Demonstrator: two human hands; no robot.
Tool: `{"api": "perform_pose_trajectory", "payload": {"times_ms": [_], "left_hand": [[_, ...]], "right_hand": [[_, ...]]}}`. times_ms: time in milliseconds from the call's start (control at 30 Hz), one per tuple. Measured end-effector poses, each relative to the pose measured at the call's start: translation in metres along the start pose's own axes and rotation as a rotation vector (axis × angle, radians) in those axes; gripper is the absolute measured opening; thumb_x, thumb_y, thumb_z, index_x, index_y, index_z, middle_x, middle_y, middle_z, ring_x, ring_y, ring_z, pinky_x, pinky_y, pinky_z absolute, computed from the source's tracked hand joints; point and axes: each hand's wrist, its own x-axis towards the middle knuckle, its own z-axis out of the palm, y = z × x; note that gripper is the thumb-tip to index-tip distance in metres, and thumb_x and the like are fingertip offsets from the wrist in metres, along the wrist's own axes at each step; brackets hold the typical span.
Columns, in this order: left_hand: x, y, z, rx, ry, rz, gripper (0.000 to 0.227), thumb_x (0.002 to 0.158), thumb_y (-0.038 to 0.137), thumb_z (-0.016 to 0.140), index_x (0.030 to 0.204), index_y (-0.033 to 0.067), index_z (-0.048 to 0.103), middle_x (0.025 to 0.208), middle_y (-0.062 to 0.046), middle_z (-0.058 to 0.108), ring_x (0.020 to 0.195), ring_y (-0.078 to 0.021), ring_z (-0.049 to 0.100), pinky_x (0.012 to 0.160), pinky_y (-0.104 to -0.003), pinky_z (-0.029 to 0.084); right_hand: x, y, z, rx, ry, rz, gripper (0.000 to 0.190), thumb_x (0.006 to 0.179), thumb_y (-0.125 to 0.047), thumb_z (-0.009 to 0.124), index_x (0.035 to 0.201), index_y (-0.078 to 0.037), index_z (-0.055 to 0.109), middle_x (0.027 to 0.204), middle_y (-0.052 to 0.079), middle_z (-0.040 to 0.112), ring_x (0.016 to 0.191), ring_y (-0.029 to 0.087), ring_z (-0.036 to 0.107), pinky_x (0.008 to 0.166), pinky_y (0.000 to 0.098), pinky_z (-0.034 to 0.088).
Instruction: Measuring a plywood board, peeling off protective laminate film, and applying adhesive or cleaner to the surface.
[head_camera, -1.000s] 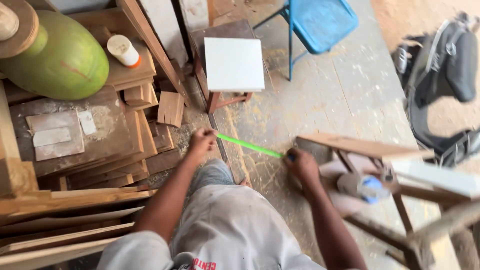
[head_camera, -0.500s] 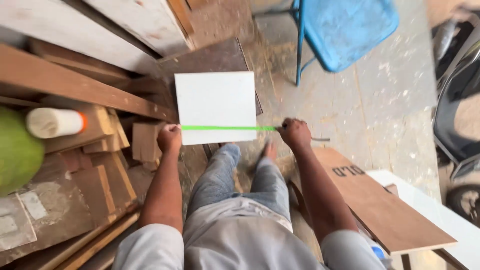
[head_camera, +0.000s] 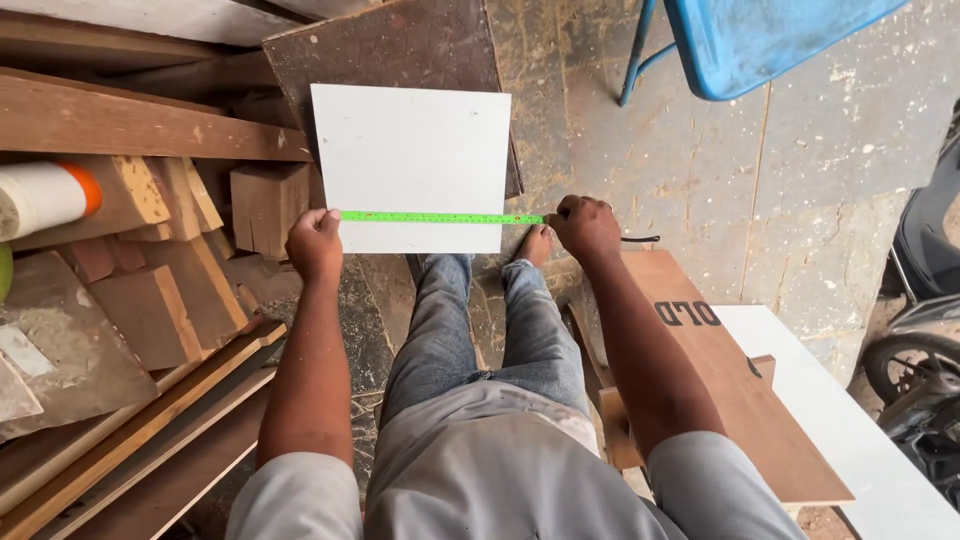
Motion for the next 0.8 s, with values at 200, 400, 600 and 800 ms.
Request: {"api": "perform_pose_trajectory", "payload": {"times_ms": [200, 400, 600, 800], "left_hand": [[-0.004, 0.013, 0.003, -0.113, 0.120, 0.011, 0.039, 0.104, 0.034, 0.065, 0.128, 0.0024, 0.064, 0.128, -0.016, 0.066, 0.112, -0.0272, 0.067, 0.092, -0.040, 0.056], [-0.025, 0.032, -0.006, 0.032, 0.076, 0.079, 0.057, 0.096, 0.032, 0.071, 0.140, 0.0009, 0.051, 0.143, -0.021, 0.053, 0.130, -0.0354, 0.051, 0.103, -0.049, 0.045], [-0.035, -0.006, 0.004, 0.190, -0.133, -0.032, 0.065, 0.090, 0.039, 0.075, 0.137, 0.0020, 0.053, 0.137, -0.020, 0.057, 0.126, -0.0370, 0.054, 0.103, -0.051, 0.045], [-0.022, -0.037, 0.020, -0.133, -0.147, -0.091, 0.053, 0.088, 0.025, 0.080, 0.127, -0.0026, 0.057, 0.119, -0.017, 0.069, 0.107, -0.0279, 0.068, 0.094, -0.046, 0.055]], "right_hand": [[-0.021, 0.009, 0.018, 0.090, -0.009, -0.058, 0.029, 0.091, -0.042, 0.071, 0.099, -0.015, 0.080, 0.098, 0.016, 0.074, 0.089, 0.038, 0.070, 0.077, 0.0497, 0.055], [-0.085, 0.022, 0.104, 0.612, -0.244, 0.284, 0.033, 0.101, -0.035, 0.062, 0.106, -0.004, 0.074, 0.083, 0.012, 0.074, 0.068, 0.021, 0.066, 0.064, 0.0368, 0.053], [-0.140, -0.024, 0.161, 0.953, -0.299, 0.548, 0.026, 0.099, -0.027, 0.063, 0.100, -0.002, 0.070, 0.073, 0.008, 0.061, 0.057, 0.018, 0.055, 0.050, 0.0328, 0.042], [-0.143, -0.035, 0.213, 1.290, -0.321, 0.511, 0.021, 0.098, -0.021, 0.065, 0.096, -0.001, 0.060, 0.074, 0.005, 0.062, 0.058, 0.015, 0.058, 0.046, 0.0325, 0.045]]}}
